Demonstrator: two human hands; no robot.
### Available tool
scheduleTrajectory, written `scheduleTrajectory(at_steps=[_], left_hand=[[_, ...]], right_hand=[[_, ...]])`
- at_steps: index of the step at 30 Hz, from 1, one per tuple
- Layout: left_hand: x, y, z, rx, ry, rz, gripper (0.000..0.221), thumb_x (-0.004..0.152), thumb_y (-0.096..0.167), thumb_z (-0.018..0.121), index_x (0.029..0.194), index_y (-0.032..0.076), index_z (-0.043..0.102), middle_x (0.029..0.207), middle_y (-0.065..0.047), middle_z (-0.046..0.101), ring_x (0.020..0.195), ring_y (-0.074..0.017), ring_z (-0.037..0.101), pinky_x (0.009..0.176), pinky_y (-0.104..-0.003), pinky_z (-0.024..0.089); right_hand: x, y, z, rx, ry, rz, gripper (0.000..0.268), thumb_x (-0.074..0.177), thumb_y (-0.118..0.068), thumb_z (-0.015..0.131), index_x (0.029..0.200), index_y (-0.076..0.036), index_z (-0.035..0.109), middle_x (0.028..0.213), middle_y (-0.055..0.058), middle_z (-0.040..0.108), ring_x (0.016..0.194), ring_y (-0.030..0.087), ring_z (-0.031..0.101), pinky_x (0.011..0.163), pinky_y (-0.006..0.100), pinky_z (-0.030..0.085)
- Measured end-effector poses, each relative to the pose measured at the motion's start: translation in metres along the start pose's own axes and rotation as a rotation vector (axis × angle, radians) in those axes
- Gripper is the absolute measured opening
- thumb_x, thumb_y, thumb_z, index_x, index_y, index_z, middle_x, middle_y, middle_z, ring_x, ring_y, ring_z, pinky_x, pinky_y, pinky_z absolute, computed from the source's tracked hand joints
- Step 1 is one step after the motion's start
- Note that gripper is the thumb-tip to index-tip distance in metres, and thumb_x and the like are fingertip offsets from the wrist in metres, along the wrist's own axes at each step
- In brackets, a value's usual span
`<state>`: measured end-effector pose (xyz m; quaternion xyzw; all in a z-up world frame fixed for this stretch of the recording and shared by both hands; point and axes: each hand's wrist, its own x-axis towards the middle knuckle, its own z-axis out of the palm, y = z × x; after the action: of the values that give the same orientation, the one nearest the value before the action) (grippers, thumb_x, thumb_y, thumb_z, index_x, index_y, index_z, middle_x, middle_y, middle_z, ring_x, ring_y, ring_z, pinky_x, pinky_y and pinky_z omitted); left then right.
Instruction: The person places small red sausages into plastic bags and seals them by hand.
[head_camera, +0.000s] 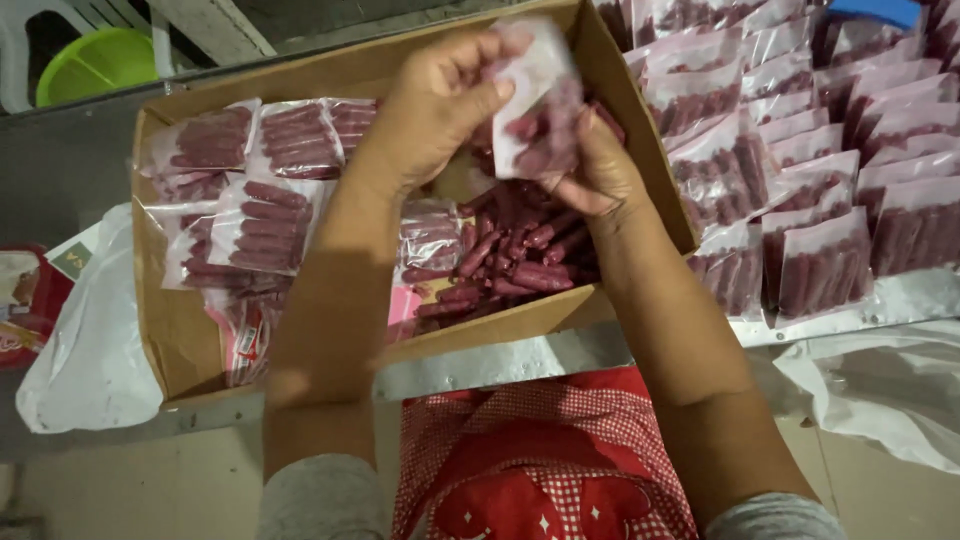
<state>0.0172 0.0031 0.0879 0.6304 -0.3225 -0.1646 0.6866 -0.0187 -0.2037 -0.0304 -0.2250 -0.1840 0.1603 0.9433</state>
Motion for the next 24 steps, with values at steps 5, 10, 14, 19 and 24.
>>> scheduleTrajectory(at_steps=[5,10,14,19,24], left_hand=[[-0.006,-0.031,-0.001,-0.050,0.304,-0.117,0.015,0.100,0.011,0.066,0.115,0.010,0.065,0.112,-0.006,0.066,0.087,-0.0145,0.064,0.069,-0.029,0.061],[-0.019,-0.095,0.007,0.770,0.149,-0.866,0.045,0.092,0.032,0.069,0.137,0.027,0.063,0.122,-0.001,0.073,0.110,-0.0212,0.070,0.094,-0.035,0.052],[-0.023,-0.149,0.008,0.955,-0.192,-0.688,0.048,0.090,0.028,0.073,0.133,0.014,0.059,0.125,-0.013,0.069,0.107,-0.0309,0.069,0.087,-0.042,0.054],[-0.020,-0.156,0.018,0.970,-0.143,-0.743,0.044,0.084,0.029,0.070,0.125,0.015,0.061,0.124,-0.017,0.060,0.107,-0.0338,0.063,0.088,-0.043,0.051],[-0.019,-0.088,-0.003,0.847,0.077,-0.811,0.033,0.086,0.029,0.077,0.118,0.031,0.068,0.112,0.003,0.075,0.099,-0.0181,0.071,0.086,-0.034,0.052]], right_hand=[[0.000,0.001,-0.040,0.168,0.186,-0.161,0.041,0.091,-0.006,0.082,0.127,-0.012,0.064,0.145,0.021,0.059,0.129,0.034,0.065,0.095,0.038,0.062],[0.010,0.002,-0.046,0.158,0.523,-0.241,0.039,0.082,-0.004,0.085,0.117,-0.006,0.067,0.112,0.015,0.075,0.107,0.038,0.074,0.074,0.038,0.066],[0.013,-0.001,-0.009,0.198,0.466,-0.254,0.061,0.085,0.007,0.075,0.141,-0.001,0.053,0.139,0.030,0.059,0.129,0.043,0.061,0.108,0.062,0.053],[0.013,0.004,-0.019,0.128,0.385,-0.160,0.057,0.083,-0.016,0.084,0.131,0.002,0.059,0.134,0.027,0.063,0.124,0.038,0.064,0.111,0.057,0.055],[0.007,0.000,-0.004,0.239,0.391,-0.120,0.054,0.091,0.001,0.071,0.140,0.005,0.050,0.130,0.034,0.059,0.122,0.044,0.062,0.114,0.061,0.049]])
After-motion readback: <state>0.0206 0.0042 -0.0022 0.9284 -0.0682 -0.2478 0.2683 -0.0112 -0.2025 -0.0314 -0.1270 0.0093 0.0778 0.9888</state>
